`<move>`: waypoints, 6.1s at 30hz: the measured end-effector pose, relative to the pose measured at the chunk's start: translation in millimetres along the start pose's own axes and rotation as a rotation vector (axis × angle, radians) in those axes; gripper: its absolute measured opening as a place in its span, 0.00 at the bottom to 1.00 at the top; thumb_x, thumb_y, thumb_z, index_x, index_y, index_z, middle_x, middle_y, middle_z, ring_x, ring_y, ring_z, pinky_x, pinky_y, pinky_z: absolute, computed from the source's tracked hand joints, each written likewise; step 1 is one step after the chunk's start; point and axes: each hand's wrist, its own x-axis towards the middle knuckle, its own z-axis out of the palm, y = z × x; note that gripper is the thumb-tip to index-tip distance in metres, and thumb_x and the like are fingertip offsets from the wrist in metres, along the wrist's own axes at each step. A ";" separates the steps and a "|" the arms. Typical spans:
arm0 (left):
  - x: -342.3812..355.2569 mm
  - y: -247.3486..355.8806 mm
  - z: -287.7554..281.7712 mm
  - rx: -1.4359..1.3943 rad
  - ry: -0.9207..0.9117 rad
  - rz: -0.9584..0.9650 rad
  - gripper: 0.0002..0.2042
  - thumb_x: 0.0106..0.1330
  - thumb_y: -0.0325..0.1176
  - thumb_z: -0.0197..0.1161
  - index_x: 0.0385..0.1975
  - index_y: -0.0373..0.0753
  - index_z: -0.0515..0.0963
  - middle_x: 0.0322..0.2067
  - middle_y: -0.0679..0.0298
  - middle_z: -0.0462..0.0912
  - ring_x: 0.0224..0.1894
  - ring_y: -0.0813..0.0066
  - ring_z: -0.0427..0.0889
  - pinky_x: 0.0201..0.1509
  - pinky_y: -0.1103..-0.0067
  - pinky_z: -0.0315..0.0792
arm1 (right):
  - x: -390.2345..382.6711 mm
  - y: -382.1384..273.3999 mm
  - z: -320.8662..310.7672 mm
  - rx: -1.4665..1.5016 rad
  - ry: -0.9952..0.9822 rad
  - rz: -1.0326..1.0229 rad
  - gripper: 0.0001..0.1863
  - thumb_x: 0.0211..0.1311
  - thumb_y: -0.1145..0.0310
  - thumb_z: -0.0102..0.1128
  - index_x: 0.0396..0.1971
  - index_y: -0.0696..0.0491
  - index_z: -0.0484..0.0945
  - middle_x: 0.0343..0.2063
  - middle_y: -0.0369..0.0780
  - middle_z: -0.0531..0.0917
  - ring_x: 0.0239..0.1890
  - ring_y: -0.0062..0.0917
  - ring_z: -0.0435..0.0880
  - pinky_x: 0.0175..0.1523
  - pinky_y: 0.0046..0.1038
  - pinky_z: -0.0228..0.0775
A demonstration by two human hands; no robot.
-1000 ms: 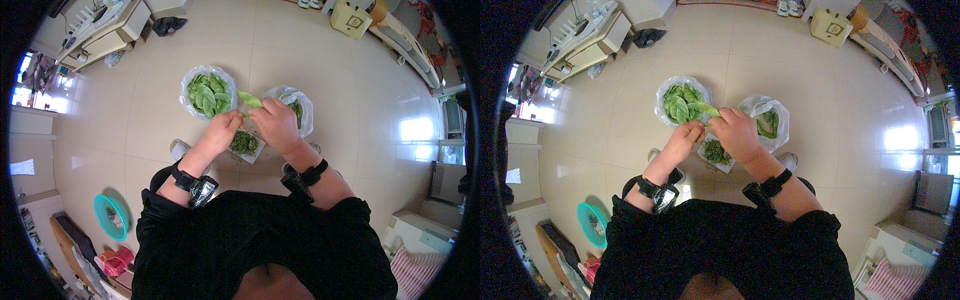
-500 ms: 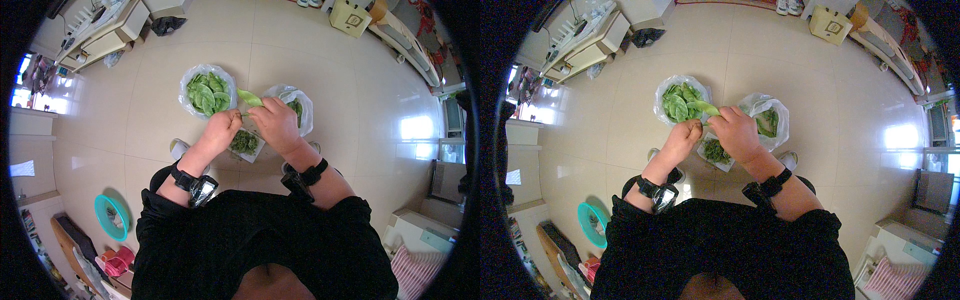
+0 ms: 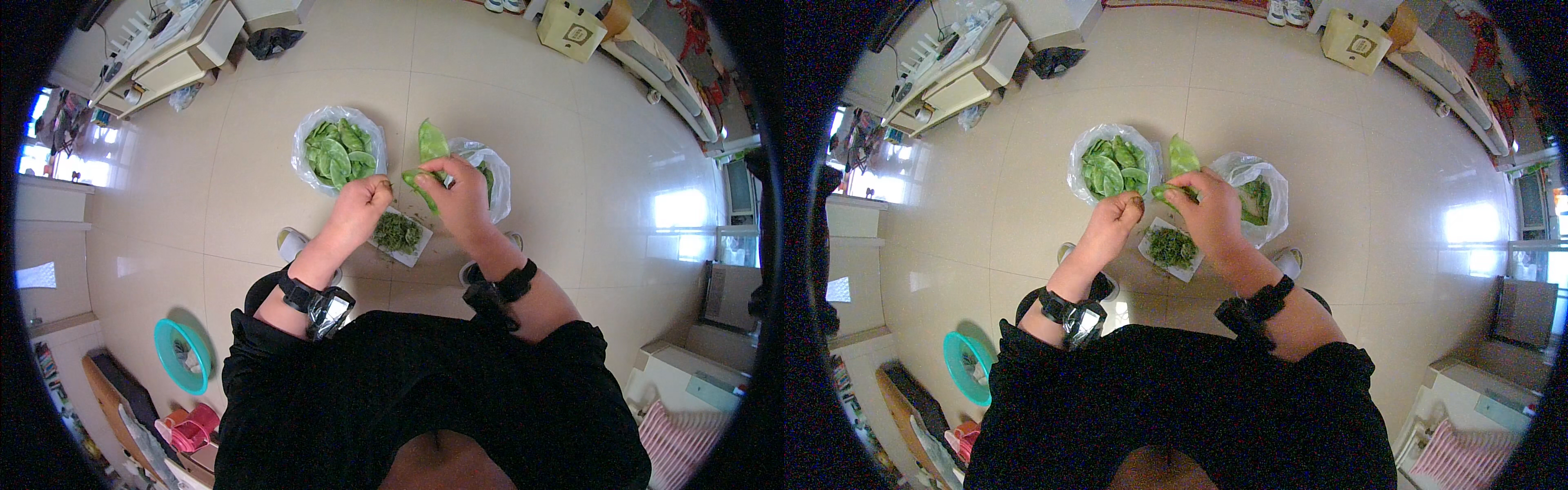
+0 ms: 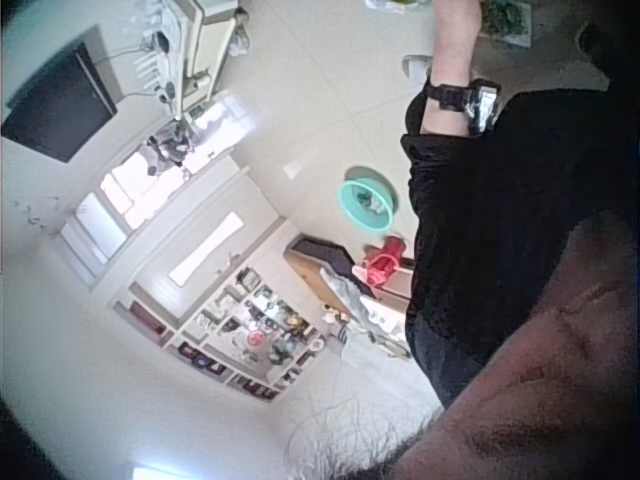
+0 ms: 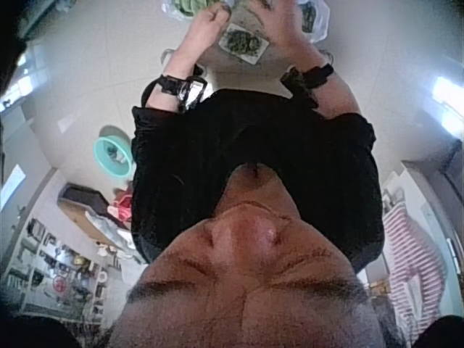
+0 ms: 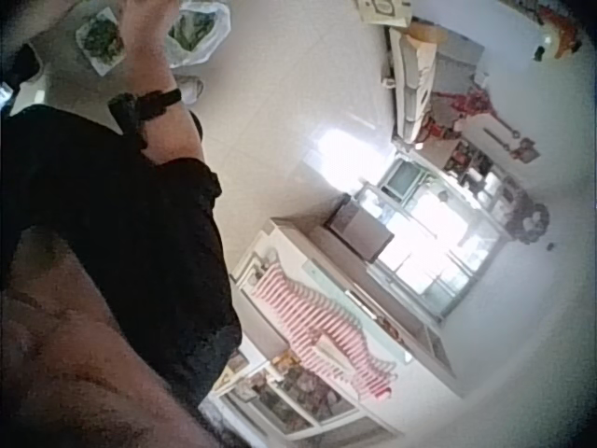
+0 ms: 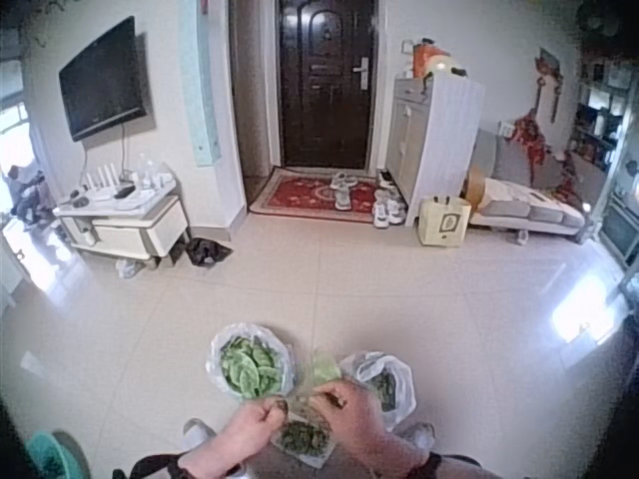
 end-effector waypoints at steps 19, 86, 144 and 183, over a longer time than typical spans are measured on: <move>-1.3 -2.1 -1.8 0.590 -0.227 -0.150 0.15 0.63 0.39 0.55 0.28 0.32 0.81 0.29 0.44 0.81 0.36 0.45 0.82 0.43 0.60 0.75 | 13.4 26.5 -11.0 0.681 0.256 0.509 0.10 0.61 0.66 0.68 0.39 0.55 0.81 0.26 0.30 0.80 0.24 0.12 0.72 0.27 0.18 0.63; -9.6 37.4 6.7 0.187 0.111 0.207 0.09 0.63 0.33 0.66 0.32 0.36 0.75 0.25 0.58 0.77 0.23 0.61 0.76 0.29 0.73 0.72 | 3.8 30.6 -1.7 0.838 -0.166 0.433 0.10 0.75 0.64 0.51 0.45 0.52 0.79 0.45 0.35 0.85 0.36 0.15 0.78 0.39 0.22 0.68; -11.3 48.5 3.9 0.528 0.448 0.701 0.08 0.55 0.26 0.69 0.33 0.39 0.79 0.36 0.61 0.81 0.40 0.58 0.78 0.45 0.68 0.74 | -20.6 -33.5 -15.3 0.153 0.064 -0.131 0.12 0.53 0.80 0.66 0.39 0.55 0.84 0.32 0.40 0.79 0.35 0.27 0.81 0.39 0.24 0.72; -11.1 55.1 8.1 0.764 0.413 0.878 0.12 0.49 0.25 0.71 0.34 0.40 0.80 0.35 0.64 0.81 0.39 0.63 0.78 0.43 0.73 0.75 | -25.7 -28.0 -8.2 -0.025 -0.010 -0.195 0.09 0.55 0.72 0.65 0.36 0.54 0.81 0.31 0.44 0.76 0.34 0.42 0.79 0.38 0.39 0.72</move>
